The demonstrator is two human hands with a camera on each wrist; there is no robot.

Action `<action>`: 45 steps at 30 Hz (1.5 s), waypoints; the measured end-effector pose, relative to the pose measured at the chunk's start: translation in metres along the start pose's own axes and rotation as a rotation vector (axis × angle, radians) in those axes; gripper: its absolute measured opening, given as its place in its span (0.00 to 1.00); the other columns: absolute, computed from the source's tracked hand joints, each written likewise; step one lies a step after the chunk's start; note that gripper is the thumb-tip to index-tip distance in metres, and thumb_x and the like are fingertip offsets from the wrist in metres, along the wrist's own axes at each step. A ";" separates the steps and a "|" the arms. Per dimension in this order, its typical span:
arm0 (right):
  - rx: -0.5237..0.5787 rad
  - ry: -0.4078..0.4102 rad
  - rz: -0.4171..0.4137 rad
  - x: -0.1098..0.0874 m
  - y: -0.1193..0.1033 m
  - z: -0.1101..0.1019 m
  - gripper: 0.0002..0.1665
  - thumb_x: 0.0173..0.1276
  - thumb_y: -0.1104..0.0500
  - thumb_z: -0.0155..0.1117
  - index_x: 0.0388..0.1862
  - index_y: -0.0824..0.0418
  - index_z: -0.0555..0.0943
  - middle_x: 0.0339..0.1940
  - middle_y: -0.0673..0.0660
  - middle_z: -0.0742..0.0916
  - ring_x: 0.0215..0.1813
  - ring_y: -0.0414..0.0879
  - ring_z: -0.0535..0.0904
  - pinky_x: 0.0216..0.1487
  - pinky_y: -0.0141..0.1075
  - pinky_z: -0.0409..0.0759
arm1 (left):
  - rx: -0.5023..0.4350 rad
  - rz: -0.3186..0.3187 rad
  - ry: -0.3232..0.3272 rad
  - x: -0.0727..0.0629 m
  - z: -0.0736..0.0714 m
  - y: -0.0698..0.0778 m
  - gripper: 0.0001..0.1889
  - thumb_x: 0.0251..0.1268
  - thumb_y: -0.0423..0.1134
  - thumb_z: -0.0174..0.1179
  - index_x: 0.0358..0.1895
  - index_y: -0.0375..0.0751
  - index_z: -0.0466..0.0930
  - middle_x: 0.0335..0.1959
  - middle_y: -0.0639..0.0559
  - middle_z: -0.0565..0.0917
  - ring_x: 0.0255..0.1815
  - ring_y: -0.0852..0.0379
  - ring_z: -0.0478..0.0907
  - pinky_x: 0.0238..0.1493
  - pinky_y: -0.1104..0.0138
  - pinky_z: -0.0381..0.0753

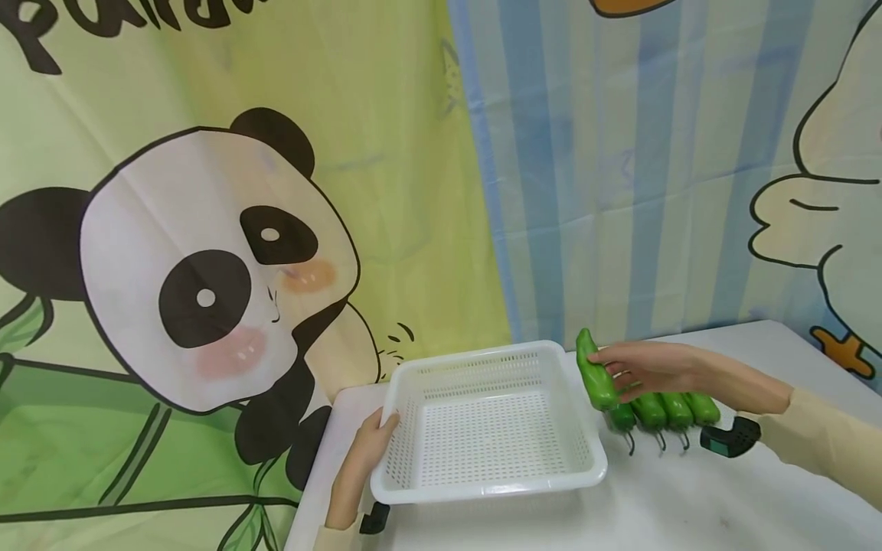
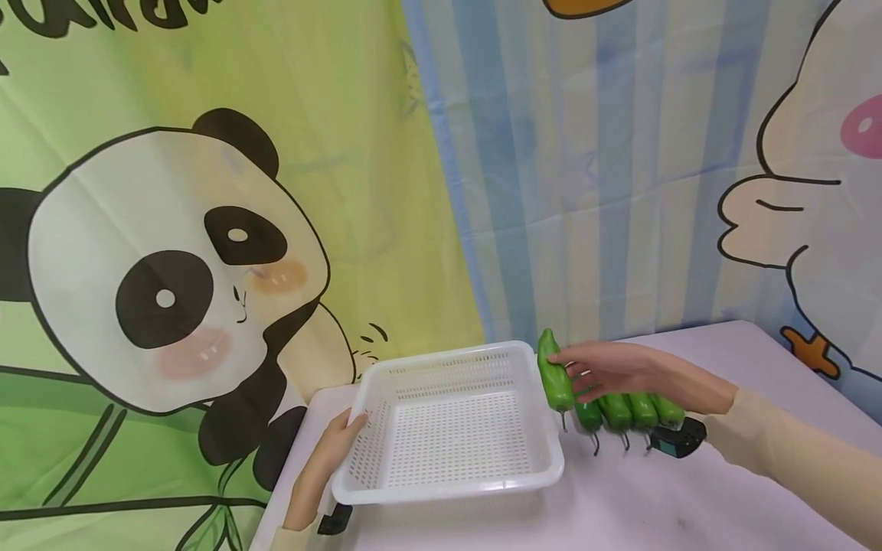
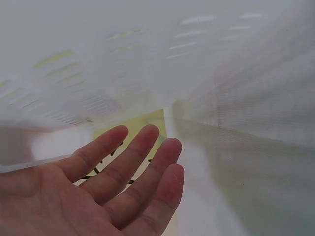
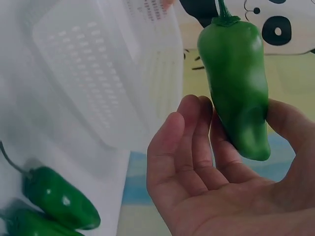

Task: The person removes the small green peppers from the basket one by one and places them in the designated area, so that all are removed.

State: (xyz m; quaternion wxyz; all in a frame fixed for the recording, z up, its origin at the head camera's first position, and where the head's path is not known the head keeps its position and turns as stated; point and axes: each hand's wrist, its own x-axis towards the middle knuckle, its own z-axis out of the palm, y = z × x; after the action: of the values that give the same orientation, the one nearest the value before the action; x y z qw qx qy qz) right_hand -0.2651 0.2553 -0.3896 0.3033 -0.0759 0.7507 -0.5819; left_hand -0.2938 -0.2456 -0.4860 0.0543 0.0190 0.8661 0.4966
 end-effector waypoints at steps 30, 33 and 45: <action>-0.087 0.098 0.026 -0.042 0.054 -0.068 0.38 0.83 0.46 0.44 0.75 0.75 0.55 0.69 0.77 0.67 0.66 0.57 0.76 0.64 0.50 0.81 | 0.019 -0.001 -0.003 0.001 -0.004 -0.002 0.29 0.81 0.51 0.45 0.74 0.35 0.63 0.47 0.37 0.86 0.35 0.51 0.87 0.32 0.59 0.89; -0.109 0.117 0.037 -0.046 0.057 -0.072 0.35 0.83 0.46 0.45 0.72 0.74 0.62 0.62 0.68 0.76 0.60 0.51 0.80 0.61 0.47 0.83 | 0.015 0.002 -0.003 0.001 -0.004 -0.002 0.30 0.81 0.51 0.45 0.74 0.34 0.63 0.48 0.36 0.86 0.35 0.51 0.87 0.33 0.59 0.89; -0.438 0.269 0.139 -0.064 0.076 -0.095 0.52 0.78 0.39 0.50 0.72 0.85 0.52 0.64 0.79 0.74 0.56 0.57 0.82 0.52 0.48 0.87 | 0.008 -0.021 0.008 -0.001 -0.005 -0.003 0.30 0.81 0.53 0.46 0.74 0.35 0.63 0.47 0.37 0.86 0.35 0.51 0.87 0.33 0.59 0.89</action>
State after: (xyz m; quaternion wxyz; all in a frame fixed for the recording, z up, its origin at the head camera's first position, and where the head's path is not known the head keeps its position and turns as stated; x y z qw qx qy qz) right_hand -0.2473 0.3870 -0.4229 0.2162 -0.0098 0.8959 -0.3880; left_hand -0.2937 -0.2518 -0.4859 0.0561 0.0084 0.8684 0.4926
